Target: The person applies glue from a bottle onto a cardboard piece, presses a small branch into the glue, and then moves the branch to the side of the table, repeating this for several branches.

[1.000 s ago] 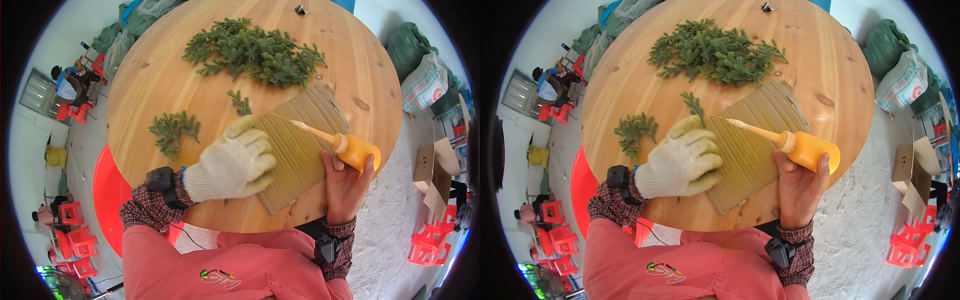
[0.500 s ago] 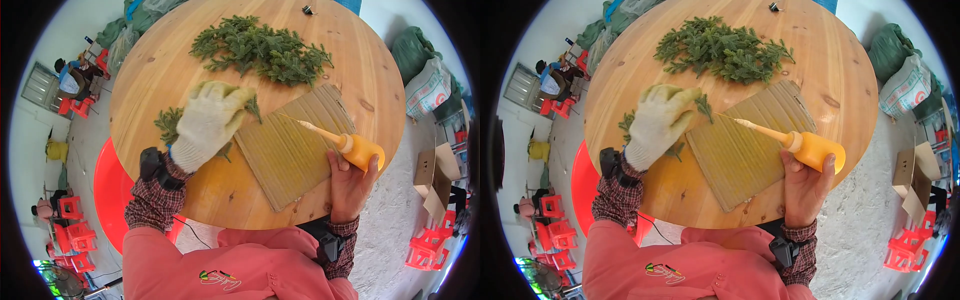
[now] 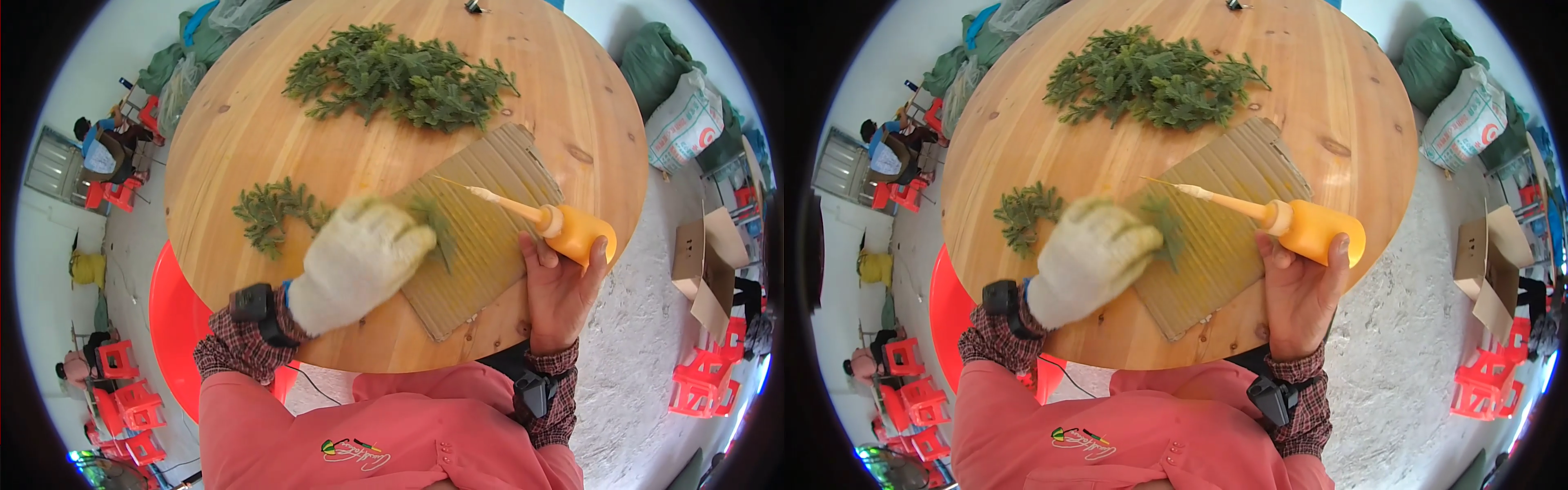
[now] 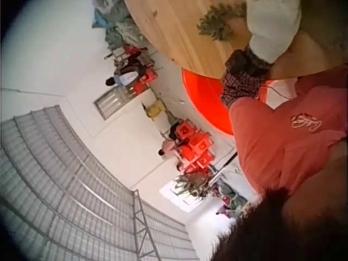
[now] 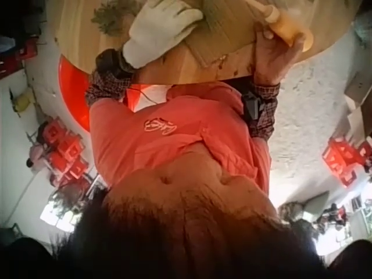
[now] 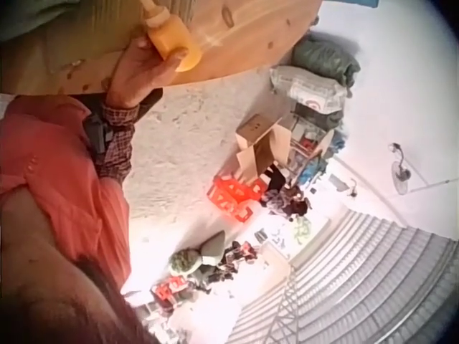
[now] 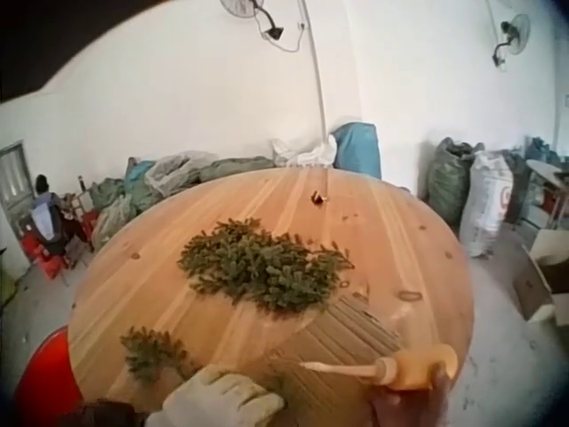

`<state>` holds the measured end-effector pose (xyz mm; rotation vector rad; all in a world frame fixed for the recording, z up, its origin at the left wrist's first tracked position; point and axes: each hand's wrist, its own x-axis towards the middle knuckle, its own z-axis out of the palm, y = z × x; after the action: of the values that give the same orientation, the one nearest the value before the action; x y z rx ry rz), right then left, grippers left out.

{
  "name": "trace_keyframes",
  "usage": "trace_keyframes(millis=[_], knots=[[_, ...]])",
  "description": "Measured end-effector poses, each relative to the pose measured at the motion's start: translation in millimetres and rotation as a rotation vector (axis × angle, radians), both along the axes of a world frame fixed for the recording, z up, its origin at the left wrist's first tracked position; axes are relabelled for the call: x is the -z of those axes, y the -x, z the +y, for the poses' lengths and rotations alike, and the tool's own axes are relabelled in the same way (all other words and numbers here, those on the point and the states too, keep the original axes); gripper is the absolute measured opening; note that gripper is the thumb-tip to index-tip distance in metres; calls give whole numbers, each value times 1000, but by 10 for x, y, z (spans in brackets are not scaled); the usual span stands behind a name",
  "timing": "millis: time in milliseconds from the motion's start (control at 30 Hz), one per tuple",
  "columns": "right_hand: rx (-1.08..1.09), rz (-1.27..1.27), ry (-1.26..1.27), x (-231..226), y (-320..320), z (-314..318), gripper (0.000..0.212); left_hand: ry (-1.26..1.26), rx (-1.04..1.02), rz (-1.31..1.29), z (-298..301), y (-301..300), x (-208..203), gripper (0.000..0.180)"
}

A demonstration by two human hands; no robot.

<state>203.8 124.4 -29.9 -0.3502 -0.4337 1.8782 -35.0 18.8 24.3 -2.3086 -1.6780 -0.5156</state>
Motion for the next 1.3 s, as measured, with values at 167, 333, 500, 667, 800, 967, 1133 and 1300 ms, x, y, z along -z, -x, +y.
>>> trace_keyframes(millis=[167, 333, 500, 667, 800, 967, 1133, 1300], knots=[[27, -40, 15, 5, -5, 5, 46, 217, 7, -15, -77, -126, -151, 29], [12, -29, 21, 5, -12, 5, 46, 132, -49, -57, -72, -74, -189, 25], [21, -19, 26, 16, 4, -3, 45, 165, -143, -28, -36, 47, -102, 23], [34, -27, 30, 1, 18, 1, 44, 294, -231, -24, -26, 37, -103, 26], [59, -39, 51, -33, 29, -13, 43, 38, -265, -37, 24, -46, -64, 29], [68, -42, 43, -41, 29, -26, 43, 84, -202, -51, 21, 26, 9, 37], [76, -70, 28, -36, 18, -32, 42, 68, -98, -99, 22, -77, 89, 37], [93, -93, 3, -41, 39, -50, 42, 147, -128, -199, 55, -64, 148, 40]])
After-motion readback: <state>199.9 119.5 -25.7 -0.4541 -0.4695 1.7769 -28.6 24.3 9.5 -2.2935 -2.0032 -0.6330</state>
